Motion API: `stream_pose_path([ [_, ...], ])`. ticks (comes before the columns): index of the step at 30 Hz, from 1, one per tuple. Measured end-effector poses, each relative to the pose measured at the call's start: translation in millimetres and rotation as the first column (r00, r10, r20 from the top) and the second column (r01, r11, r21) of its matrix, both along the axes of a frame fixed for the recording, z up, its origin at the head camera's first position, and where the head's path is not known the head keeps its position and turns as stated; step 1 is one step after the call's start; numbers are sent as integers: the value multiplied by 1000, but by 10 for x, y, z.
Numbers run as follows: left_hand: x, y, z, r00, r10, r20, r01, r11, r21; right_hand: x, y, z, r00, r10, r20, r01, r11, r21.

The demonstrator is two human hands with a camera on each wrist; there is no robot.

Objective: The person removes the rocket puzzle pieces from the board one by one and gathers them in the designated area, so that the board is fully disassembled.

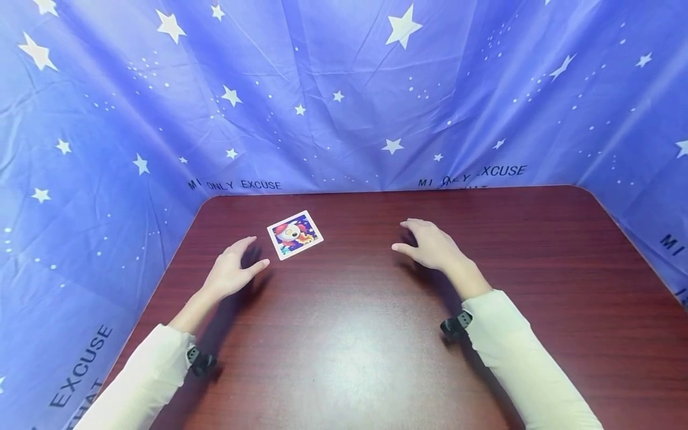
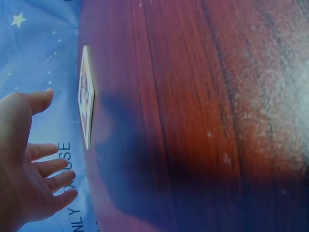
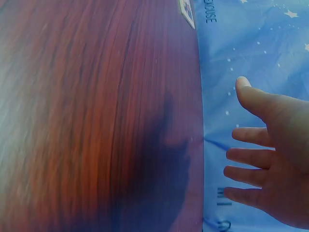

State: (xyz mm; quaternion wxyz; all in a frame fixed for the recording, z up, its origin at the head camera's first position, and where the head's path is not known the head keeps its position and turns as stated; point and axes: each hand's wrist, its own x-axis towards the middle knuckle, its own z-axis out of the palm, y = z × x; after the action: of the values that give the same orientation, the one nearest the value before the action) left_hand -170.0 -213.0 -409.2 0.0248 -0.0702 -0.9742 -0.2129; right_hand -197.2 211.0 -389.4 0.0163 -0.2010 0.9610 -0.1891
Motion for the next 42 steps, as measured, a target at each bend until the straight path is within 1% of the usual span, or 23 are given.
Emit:
stream_pose_path([
  [3,-26,50,-21,1000,-13,9,13,1000,4,-43,-83,-21,1000,8,4,-8,1000,2],
  [6,-48,80,-18,1000,-15,18,15,1000,-2,-85,-197,-32,1000,23,5,-23,1000,-1],
  [11,-87,95,-19,1000,-24,-6,24,1000,-14,-181,-429,-41,998,65,-10,-66,998,-26],
  [13,-108,109,-32,999,-30,-11,30,1000,-7,-215,-510,-49,997,82,-13,-82,996,-34],
  [18,-164,137,-88,999,-32,8,32,1000,1,-285,-702,-88,991,134,-9,-134,990,-41],
  [21,-200,144,-108,999,-41,14,41,999,2,-318,-816,-108,988,154,-6,-154,988,-32],
  [26,-265,156,-108,998,-53,18,53,998,16,-378,-1030,-115,983,184,-4,-184,983,-13],
  [32,-323,175,-126,997,-62,55,60,998,24,-457,-1312,-132,976,217,28,-217,976,6],
  [38,-390,208,-168,996,-74,49,73,997,16,-544,-1547,-135,967,251,46,-253,966,45],
  [40,-406,221,-163,996,-76,46,75,997,25,-578,-1617,-132,964,259,52,-262,964,45],
  [42,-421,235,-155,995,-91,31,90,995,31,-612,-1681,-128,963,264,55,-267,963,49],
])
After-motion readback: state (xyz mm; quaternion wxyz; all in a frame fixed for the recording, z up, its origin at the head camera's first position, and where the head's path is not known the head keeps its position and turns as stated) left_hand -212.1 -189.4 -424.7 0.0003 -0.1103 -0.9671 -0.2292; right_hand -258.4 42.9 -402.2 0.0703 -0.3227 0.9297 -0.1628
